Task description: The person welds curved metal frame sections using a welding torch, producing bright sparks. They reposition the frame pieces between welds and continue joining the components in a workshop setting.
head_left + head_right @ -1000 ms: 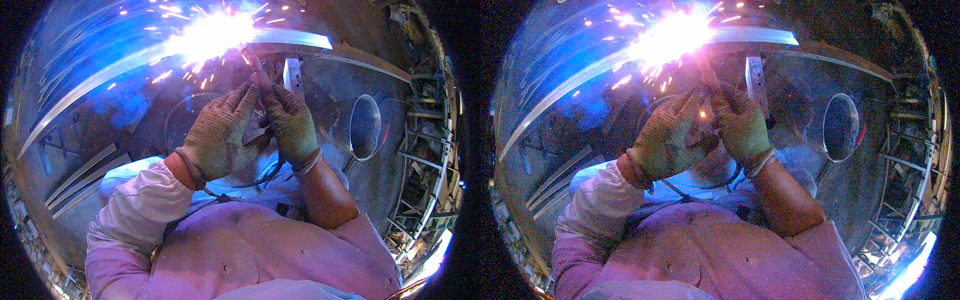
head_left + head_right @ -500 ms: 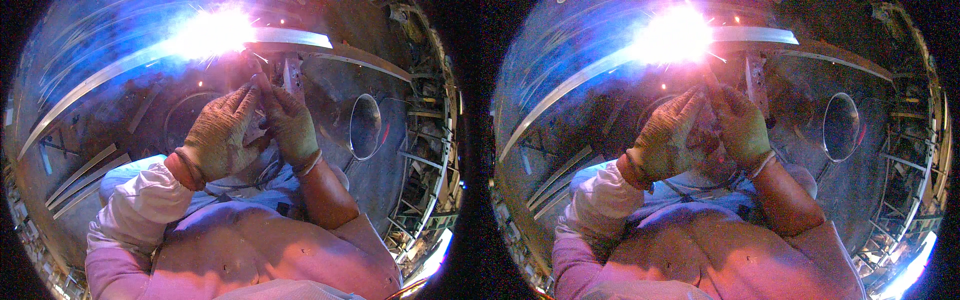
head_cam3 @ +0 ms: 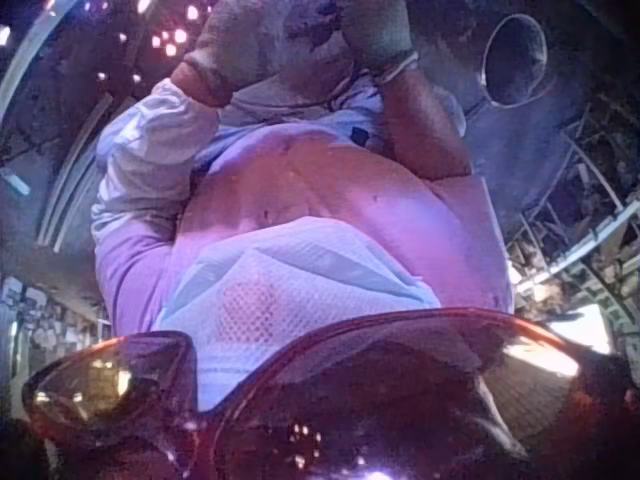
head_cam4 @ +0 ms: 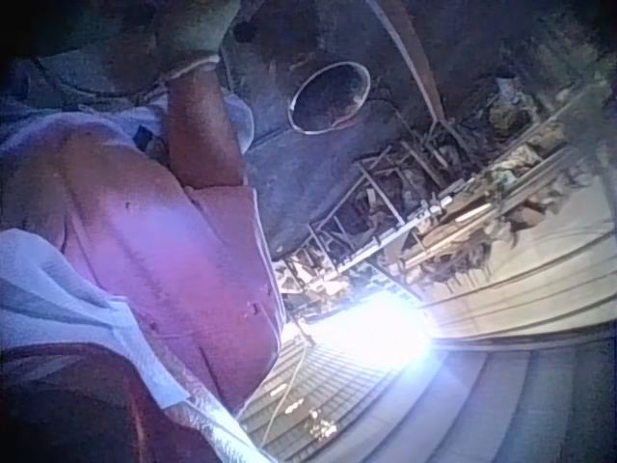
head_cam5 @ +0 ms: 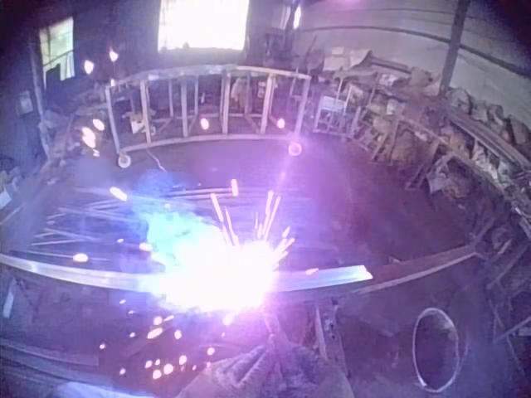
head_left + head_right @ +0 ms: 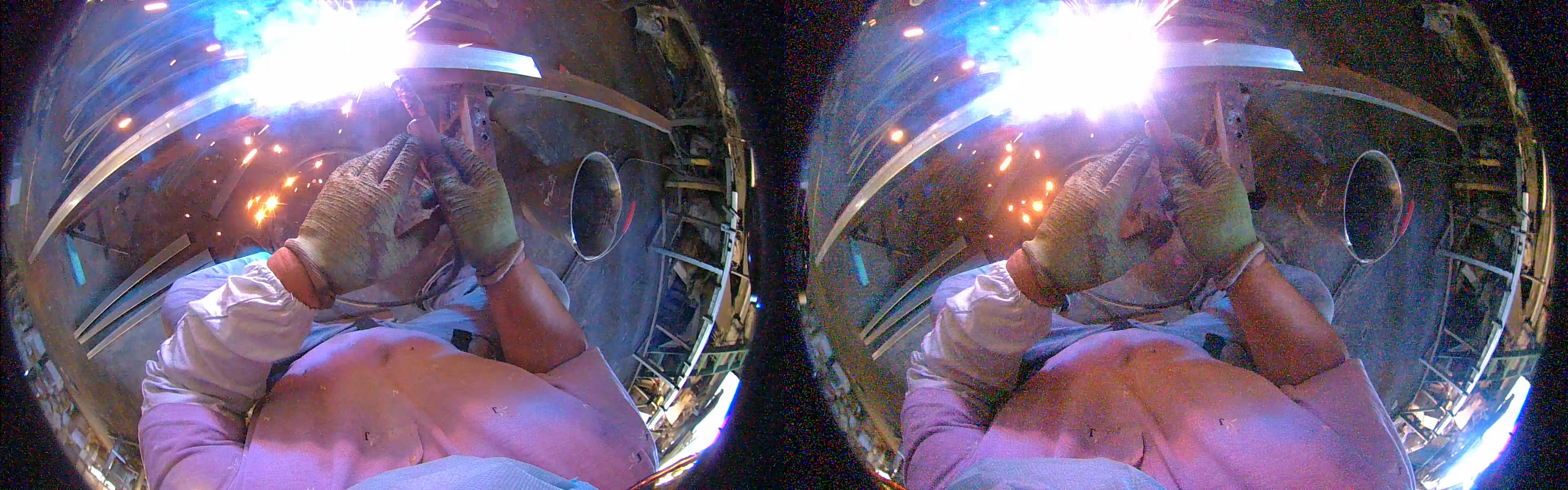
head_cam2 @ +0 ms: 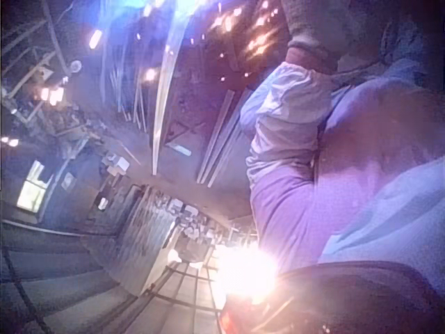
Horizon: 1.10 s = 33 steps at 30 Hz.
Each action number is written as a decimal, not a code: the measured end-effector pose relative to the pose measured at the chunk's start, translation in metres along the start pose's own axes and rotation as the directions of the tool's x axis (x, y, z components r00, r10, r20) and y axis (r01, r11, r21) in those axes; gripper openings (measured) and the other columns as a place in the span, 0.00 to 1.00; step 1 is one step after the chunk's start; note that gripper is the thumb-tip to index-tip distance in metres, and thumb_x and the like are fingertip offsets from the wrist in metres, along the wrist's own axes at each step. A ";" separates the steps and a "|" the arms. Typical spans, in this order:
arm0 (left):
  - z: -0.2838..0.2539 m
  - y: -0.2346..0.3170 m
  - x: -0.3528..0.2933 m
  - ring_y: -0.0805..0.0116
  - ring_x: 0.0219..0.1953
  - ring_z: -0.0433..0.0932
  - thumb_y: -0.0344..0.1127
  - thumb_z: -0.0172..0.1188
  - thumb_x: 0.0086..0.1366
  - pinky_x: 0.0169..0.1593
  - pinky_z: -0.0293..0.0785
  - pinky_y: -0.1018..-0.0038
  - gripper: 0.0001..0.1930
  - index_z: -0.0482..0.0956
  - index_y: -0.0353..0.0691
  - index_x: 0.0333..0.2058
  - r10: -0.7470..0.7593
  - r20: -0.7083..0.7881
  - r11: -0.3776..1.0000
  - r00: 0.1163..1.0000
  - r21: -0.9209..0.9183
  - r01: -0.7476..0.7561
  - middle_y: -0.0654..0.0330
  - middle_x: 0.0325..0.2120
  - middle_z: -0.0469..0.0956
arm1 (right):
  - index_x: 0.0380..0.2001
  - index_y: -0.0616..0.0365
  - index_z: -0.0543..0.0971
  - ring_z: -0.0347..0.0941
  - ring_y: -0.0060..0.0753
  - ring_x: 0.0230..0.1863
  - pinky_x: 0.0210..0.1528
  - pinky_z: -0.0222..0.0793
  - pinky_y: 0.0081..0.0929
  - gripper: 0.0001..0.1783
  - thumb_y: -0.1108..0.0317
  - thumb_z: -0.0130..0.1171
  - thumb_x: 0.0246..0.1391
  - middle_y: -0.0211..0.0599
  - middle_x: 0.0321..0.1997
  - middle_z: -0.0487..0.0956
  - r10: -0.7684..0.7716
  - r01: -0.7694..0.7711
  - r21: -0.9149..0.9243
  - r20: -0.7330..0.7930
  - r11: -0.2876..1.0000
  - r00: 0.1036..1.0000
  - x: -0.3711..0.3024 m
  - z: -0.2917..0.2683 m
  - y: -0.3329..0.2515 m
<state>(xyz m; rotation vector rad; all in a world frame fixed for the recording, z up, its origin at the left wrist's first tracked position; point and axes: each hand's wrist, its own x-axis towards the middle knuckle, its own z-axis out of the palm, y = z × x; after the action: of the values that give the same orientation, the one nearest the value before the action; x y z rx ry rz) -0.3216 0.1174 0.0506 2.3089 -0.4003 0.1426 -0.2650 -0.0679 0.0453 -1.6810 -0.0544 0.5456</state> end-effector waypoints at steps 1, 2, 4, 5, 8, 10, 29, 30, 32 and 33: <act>0.005 -0.005 -0.004 0.31 0.60 0.80 0.45 0.78 0.59 0.64 0.79 0.46 0.48 0.66 0.24 0.70 0.020 -0.033 1.000 0.999 0.016 -0.020 0.33 0.64 0.76 | 0.68 0.54 0.81 0.78 0.16 0.35 0.35 0.79 0.23 0.21 0.70 0.59 0.76 0.26 0.46 0.86 0.018 -0.018 0.002 -0.003 1.000 1.000 0.000 0.001 0.000; 0.007 -0.007 -0.006 0.31 0.60 0.80 0.45 0.78 0.59 0.63 0.79 0.46 0.48 0.66 0.25 0.70 0.041 -0.066 0.999 0.997 0.034 -0.039 0.34 0.63 0.77 | 0.68 0.55 0.81 0.79 0.17 0.35 0.35 0.79 0.23 0.21 0.70 0.59 0.76 0.27 0.46 0.87 0.089 -0.089 -0.011 -0.010 0.996 0.996 0.000 0.000 -0.003; 0.007 -0.007 -0.007 0.31 0.59 0.80 0.45 0.78 0.59 0.63 0.79 0.47 0.47 0.66 0.24 0.70 0.045 -0.057 0.998 0.997 0.052 -0.042 0.34 0.63 0.77 | 0.68 0.54 0.82 0.79 0.18 0.35 0.36 0.79 0.23 0.21 0.66 0.59 0.77 0.28 0.49 0.87 0.150 -0.151 -0.019 -0.024 0.988 0.988 -0.001 -0.002 -0.001; 0.007 -0.007 -0.007 0.31 0.59 0.81 0.45 0.78 0.59 0.63 0.79 0.47 0.47 0.66 0.24 0.70 0.046 -0.052 0.997 0.998 0.061 -0.043 0.35 0.63 0.77 | 0.68 0.53 0.82 0.79 0.19 0.35 0.36 0.78 0.23 0.21 0.62 0.59 0.77 0.28 0.50 0.87 0.139 -0.140 -0.014 -0.025 0.990 0.990 0.000 -0.003 0.004; 0.007 -0.003 -0.005 0.32 0.58 0.81 0.43 0.78 0.59 0.63 0.79 0.48 0.46 0.67 0.24 0.69 0.019 -0.081 1.000 0.997 -0.016 -0.020 0.35 0.62 0.78 | 0.67 0.53 0.82 0.79 0.20 0.35 0.35 0.77 0.23 0.22 0.58 0.60 0.78 0.28 0.51 0.87 0.150 -0.151 -0.062 -0.024 0.987 0.988 -0.001 0.000 0.001; 0.005 -0.003 -0.006 0.33 0.59 0.80 0.44 0.76 0.61 0.64 0.78 0.48 0.46 0.66 0.25 0.71 -0.067 0.055 0.996 0.996 -0.054 0.069 0.34 0.63 0.77 | 0.67 0.55 0.82 0.80 0.21 0.36 0.33 0.77 0.24 0.22 0.57 0.60 0.78 0.28 0.51 0.87 0.116 -0.117 -0.134 -0.015 0.984 0.993 0.000 0.000 -0.001; 0.006 0.002 -0.007 0.35 0.52 0.84 0.42 0.77 0.59 0.55 0.83 0.48 0.48 0.64 0.28 0.73 -0.017 -0.009 1.000 1.000 0.023 0.017 0.37 0.57 0.80 | 0.63 0.55 0.84 0.79 0.22 0.36 0.34 0.78 0.25 0.22 0.53 0.61 0.77 0.27 0.47 0.85 0.190 -0.190 -0.033 -0.011 0.981 0.982 -0.004 -0.001 0.000; 0.006 0.002 -0.008 0.35 0.51 0.84 0.42 0.77 0.59 0.54 0.83 0.48 0.48 0.64 0.28 0.73 -0.018 -0.002 0.999 1.000 0.030 0.018 0.38 0.56 0.80 | 0.63 0.55 0.84 0.80 0.22 0.36 0.34 0.78 0.25 0.22 0.53 0.61 0.77 0.28 0.47 0.85 0.151 -0.152 -0.082 -0.011 0.985 0.988 -0.003 -0.002 0.003; 0.005 0.002 -0.008 0.35 0.54 0.82 0.44 0.76 0.61 0.56 0.81 0.48 0.49 0.63 0.27 0.74 -0.007 0.001 1.000 1.000 0.024 0.007 0.36 0.59 0.78 | 0.64 0.55 0.84 0.80 0.22 0.36 0.34 0.78 0.25 0.22 0.53 0.61 0.78 0.28 0.46 0.85 0.073 -0.073 -0.180 -0.005 0.981 0.997 0.000 -0.005 0.008; 0.005 0.002 -0.008 0.34 0.57 0.80 0.46 0.74 0.62 0.59 0.79 0.49 0.49 0.62 0.25 0.74 0.005 -0.002 1.000 1.000 0.010 -0.005 0.34 0.63 0.75 | 0.64 0.54 0.84 0.80 0.21 0.36 0.34 0.78 0.25 0.23 0.52 0.61 0.77 0.28 0.46 0.85 0.065 -0.065 -0.169 -0.007 0.984 0.998 -0.001 -0.004 0.006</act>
<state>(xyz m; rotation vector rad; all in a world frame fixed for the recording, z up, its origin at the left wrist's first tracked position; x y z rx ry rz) -0.3297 0.1147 0.0471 2.3180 -0.4050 0.1499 -0.2659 -0.0736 0.0405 -1.8536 -0.0461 0.6024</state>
